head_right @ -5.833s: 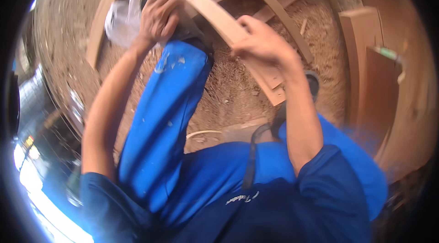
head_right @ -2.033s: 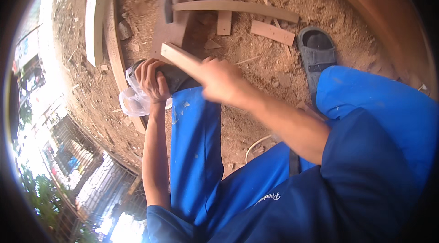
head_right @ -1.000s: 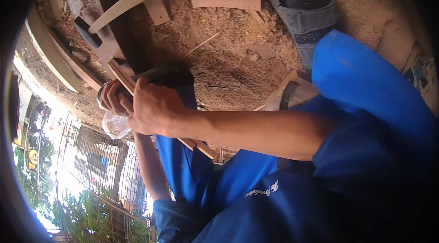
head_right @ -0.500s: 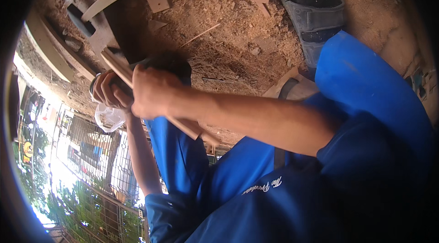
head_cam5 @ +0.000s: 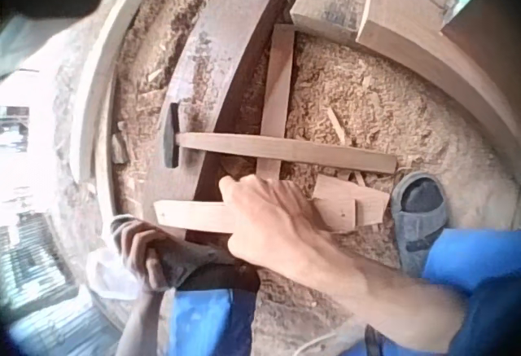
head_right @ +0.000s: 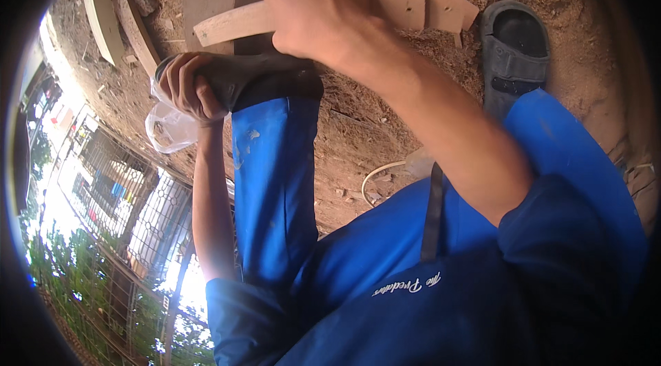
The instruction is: The person aligns two wooden strips at a right angle and hammers a small wooden pin into a pre-drilled hole to secure the joint.
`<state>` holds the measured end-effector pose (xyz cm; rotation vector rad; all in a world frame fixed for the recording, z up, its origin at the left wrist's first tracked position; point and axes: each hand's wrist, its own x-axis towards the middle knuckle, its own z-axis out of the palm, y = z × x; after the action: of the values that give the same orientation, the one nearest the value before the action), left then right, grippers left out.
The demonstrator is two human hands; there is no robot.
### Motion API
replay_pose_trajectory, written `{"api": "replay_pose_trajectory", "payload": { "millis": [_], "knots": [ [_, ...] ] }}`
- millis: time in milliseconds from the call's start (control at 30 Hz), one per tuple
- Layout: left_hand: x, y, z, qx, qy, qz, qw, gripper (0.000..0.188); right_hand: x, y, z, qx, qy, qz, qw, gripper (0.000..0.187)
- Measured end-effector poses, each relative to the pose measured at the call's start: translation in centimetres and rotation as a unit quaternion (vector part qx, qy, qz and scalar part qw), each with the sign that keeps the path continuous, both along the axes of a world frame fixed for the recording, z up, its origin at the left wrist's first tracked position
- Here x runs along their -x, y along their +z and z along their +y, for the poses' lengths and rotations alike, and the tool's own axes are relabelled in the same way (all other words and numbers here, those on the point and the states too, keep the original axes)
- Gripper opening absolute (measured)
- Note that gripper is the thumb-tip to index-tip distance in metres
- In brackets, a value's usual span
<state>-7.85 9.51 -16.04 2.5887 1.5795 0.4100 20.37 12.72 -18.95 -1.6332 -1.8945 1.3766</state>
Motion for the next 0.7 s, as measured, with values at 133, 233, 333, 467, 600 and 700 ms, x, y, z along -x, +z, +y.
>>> {"api": "replay_pose_trajectory", "payload": {
  "millis": [133,233,333,467,600,700],
  "knots": [
    [0.7,0.3,-0.2,-0.007,0.008,-0.004,1.0,0.031,-0.1,-0.4,1.5,-0.01,0.068,0.011,0.998,0.027],
    [0.9,-0.4,-0.1,-0.011,0.008,-0.032,0.999,0.029,1.6,-3.0,-2.0,0.053,0.033,0.004,0.998,0.034],
    [1.0,-0.5,-0.1,-0.028,0.008,-0.053,0.998,0.026,3.3,-4.0,-5.2,0.034,0.006,0.023,0.999,0.039],
    [1.2,-0.2,-0.4,-0.043,-0.001,-0.057,0.997,0.023,3.9,-4.5,-6.1,-0.023,-0.008,0.027,0.999,0.039],
    [1.1,-0.3,-0.6,-0.064,0.004,-0.077,0.995,0.021,4.1,-3.9,-5.5,0.006,0.006,-0.018,1.0,0.037],
    [1.4,-0.3,-0.5,-0.072,0.008,-0.078,0.994,0.021,4.4,-3.4,-5.0,0.035,0.011,-0.043,0.998,0.033]
  ]
}}
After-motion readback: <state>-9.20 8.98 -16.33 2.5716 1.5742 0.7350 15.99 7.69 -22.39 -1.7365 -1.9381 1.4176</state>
